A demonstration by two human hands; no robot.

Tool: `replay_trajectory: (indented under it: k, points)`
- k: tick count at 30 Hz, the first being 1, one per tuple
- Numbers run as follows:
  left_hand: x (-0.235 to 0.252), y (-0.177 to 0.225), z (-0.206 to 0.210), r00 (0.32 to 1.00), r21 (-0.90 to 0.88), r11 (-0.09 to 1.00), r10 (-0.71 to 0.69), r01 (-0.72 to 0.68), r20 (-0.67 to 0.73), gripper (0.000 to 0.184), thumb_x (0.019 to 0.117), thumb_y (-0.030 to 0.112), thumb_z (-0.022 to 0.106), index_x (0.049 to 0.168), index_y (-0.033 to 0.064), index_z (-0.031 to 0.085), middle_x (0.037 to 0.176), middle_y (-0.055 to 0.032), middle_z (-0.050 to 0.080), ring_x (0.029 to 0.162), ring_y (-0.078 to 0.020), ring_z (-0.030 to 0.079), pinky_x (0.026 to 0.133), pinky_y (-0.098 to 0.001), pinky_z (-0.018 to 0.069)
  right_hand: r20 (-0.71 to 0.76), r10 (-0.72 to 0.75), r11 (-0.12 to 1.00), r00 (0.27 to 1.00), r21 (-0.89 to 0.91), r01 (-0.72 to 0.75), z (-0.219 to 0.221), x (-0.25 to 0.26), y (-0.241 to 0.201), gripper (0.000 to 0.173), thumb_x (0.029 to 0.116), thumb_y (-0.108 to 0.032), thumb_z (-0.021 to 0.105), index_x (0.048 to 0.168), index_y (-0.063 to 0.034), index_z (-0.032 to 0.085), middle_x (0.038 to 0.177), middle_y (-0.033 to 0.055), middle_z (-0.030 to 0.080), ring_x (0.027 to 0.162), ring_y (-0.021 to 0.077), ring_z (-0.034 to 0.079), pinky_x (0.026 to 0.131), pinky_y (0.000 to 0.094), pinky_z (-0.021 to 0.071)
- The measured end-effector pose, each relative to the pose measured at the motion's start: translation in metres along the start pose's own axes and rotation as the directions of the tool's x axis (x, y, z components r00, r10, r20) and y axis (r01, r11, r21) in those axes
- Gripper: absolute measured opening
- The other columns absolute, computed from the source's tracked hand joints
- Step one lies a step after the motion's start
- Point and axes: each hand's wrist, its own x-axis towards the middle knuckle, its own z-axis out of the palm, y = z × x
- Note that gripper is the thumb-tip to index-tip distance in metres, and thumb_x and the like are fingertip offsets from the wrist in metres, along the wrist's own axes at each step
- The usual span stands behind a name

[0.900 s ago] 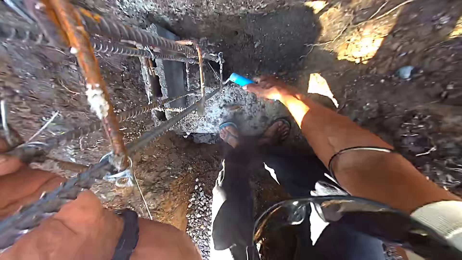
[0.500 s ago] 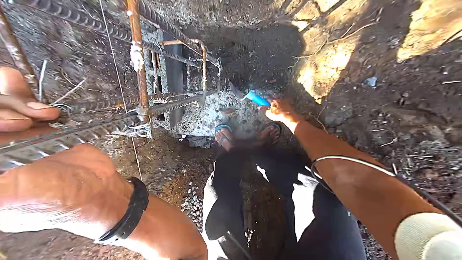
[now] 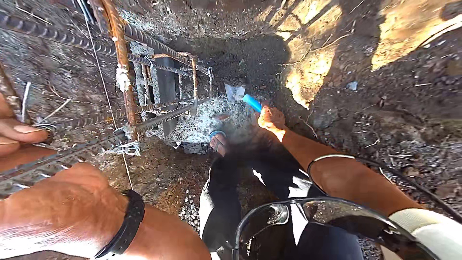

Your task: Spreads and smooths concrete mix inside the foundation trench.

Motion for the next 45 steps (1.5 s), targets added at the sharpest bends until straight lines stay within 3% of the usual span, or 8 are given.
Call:
replay_trajectory:
  k: [4,8,15,20,22,27,36,45]
  points:
    - [0.006,-0.013,-0.016,0.997,-0.022,0.999,-0.027,0.029,0.071,0.022,0.1025,-0.005,0.035,0.107,-0.0056,0.056,0.108,-0.015,0.066,0.107,-0.0261,0.063,0.099,-0.0417,0.0524,0.008,0.073,0.988,0.997,0.138,-0.073,-0.011,0.009,-0.006,0.054,0.0995,-0.046,0.059,0.135,-0.0046,0.055,0.12,0.0252,0.067,0.112,0.0434,0.067,0.089,0.0645,0.0534]
    - [0.013,-0.025,-0.03,0.988,-0.013,0.998,-0.056,0.058,0.145,0.022,0.1057,0.001,0.038,0.114,-0.0062,0.057,0.117,-0.0137,0.065,0.115,-0.0244,0.063,0.103,-0.0403,0.0515,0.123,-0.067,0.993,0.99,0.1,0.055,-0.012,0.025,0.004,0.048,0.0984,-0.036,0.062,0.127,0.0026,0.062,0.125,0.0272,0.065,0.119,0.0438,0.063,0.096,0.0648,0.0494]
    - [0.011,-0.015,-0.015,0.989,-0.112,0.994,0.007,0.009,0.147,0.021,0.1044,-0.002,0.034,0.099,-0.0025,0.054,0.099,-0.0143,0.064,0.107,-0.0287,0.064,0.105,-0.0458,0.0505,0.058,-0.041,0.998,0.997,0.042,0.038,-0.01,0.05,0.028,0.036,0.0934,-0.03,0.064,0.106,0.0042,0.069,0.111,0.0282,0.069,0.108,0.0465,0.066,0.086,0.0688,0.0517]
    - [0.011,-0.006,0.0,0.993,-0.091,0.995,0.038,-0.028,0.109,0.022,0.1004,-0.005,0.033,0.089,0.0019,0.051,0.084,-0.0107,0.062,0.093,-0.0256,0.066,0.099,-0.0431,0.0534,0.01,0.079,0.987,0.997,0.142,-0.08,-0.023,0.06,0.008,0.042,0.0943,-0.032,0.065,0.123,-0.0021,0.065,0.121,0.0263,0.067,0.114,0.0451,0.065,0.088,0.0674,0.0518]
    - [0.012,-0.012,-0.004,0.986,-0.128,0.99,0.077,-0.058,0.149,0.022,0.1022,-0.002,0.034,0.091,0.0009,0.053,0.088,-0.012,0.063,0.099,-0.028,0.065,0.106,-0.0484,0.0485,-0.05,0.062,0.988,0.997,0.144,-0.054,-0.032,0.061,0.01,0.04,0.0924,-0.033,0.067,0.122,-0.0055,0.067,0.119,0.0242,0.069,0.112,0.0441,0.066,0.087,0.0679,0.0524]
    - [0.025,-0.003,0.028,0.996,-0.176,0.981,0.087,-0.081,0.026,0.031,0.108,0.014,0.029,0.091,0.0046,0.052,0.076,-0.0073,0.058,0.079,-0.026,0.063,0.1,-0.0536,0.0512,-0.2,0.011,0.991,0.98,0.132,0.016,-0.038,0.031,0.012,0.035,0.0947,-0.029,0.064,0.122,-0.006,0.066,0.112,0.0251,0.07,0.103,0.0461,0.068,0.079,0.0694,0.0528]
    - [0.03,0.022,0.051,0.983,-0.203,0.962,0.176,-0.182,-0.05,0.027,0.1112,0.03,0.04,0.099,0.0113,0.054,0.062,0.0058,0.058,0.062,-0.0147,0.065,0.093,-0.0501,0.0588,-0.18,-0.041,0.992,0.983,0.109,0.061,-0.094,-0.051,0.019,0.048,0.1022,-0.035,0.053,0.144,-0.011,0.056,0.131,0.0203,0.066,0.118,0.0402,0.066,0.095,0.0625,0.0538]
    - [0.019,0.047,0.054,0.984,-0.039,0.989,0.135,-0.141,-0.12,0.026,0.1088,0.023,0.041,0.11,0.0031,0.057,0.081,0.0105,0.061,0.072,0.0022,0.064,0.076,-0.0225,0.0591,-0.091,-0.017,0.999,0.996,0.042,0.021,-0.117,-0.151,0.024,0.048,0.0973,-0.04,0.061,0.137,-0.0117,0.061,0.129,0.0209,0.067,0.119,0.0404,0.066,0.093,0.0627,0.0545]
